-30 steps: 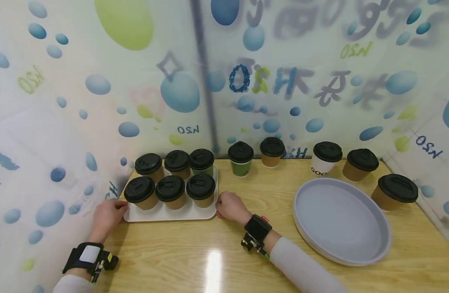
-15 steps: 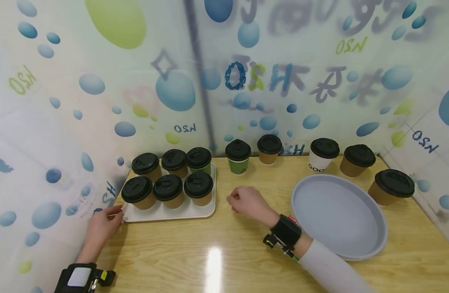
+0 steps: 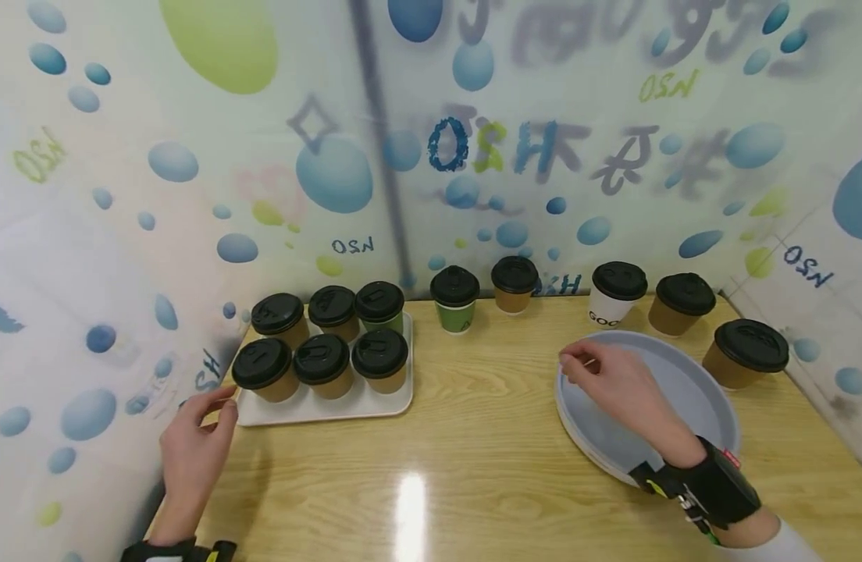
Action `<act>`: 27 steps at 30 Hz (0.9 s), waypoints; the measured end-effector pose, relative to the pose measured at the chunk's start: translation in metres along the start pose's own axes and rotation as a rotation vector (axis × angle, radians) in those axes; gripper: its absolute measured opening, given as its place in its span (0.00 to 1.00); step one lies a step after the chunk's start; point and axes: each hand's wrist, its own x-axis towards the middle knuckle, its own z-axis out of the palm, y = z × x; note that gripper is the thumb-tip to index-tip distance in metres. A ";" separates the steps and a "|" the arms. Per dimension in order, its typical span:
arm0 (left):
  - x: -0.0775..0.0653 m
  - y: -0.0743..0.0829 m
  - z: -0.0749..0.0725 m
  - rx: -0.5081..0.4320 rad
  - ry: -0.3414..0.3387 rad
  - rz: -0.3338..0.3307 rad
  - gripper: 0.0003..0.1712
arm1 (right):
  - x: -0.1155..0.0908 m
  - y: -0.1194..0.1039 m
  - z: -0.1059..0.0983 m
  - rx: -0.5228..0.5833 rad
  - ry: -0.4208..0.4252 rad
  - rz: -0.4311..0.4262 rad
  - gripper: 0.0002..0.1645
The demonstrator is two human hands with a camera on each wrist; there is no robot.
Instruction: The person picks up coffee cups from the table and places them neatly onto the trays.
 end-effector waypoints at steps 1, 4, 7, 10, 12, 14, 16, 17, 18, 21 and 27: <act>-0.001 0.004 0.000 -0.016 0.016 0.023 0.14 | -0.003 0.007 -0.006 0.002 0.006 0.017 0.19; -0.005 0.016 -0.001 -0.065 0.041 0.092 0.13 | -0.011 0.028 -0.021 0.000 0.034 0.052 0.20; -0.009 0.025 0.001 -0.122 0.045 0.143 0.13 | -0.017 0.047 -0.034 -0.022 0.066 0.068 0.22; -0.014 0.034 0.003 -0.160 0.042 0.180 0.13 | -0.023 0.068 -0.045 -0.068 0.091 0.109 0.24; -0.016 0.038 0.006 -0.192 0.038 0.206 0.13 | -0.028 0.084 -0.053 -0.093 0.099 0.143 0.25; -0.019 0.043 0.009 -0.213 0.030 0.241 0.13 | -0.033 0.102 -0.061 -0.112 0.099 0.187 0.27; -0.023 0.046 0.013 -0.235 0.012 0.274 0.14 | -0.039 0.121 -0.069 -0.135 0.109 0.227 0.28; -0.026 0.048 0.015 -0.240 0.002 0.289 0.15 | -0.042 0.130 -0.073 -0.150 0.111 0.248 0.28; -0.028 0.050 0.017 -0.241 -0.009 0.303 0.15 | -0.045 0.139 -0.075 -0.167 0.116 0.264 0.28; -0.035 0.057 0.024 -0.259 -0.052 0.342 0.16 | -0.052 0.160 -0.083 -0.217 0.104 0.320 0.29; -0.048 0.074 0.043 -0.315 -0.150 0.444 0.16 | -0.060 0.182 -0.086 -0.266 -0.116 0.398 0.39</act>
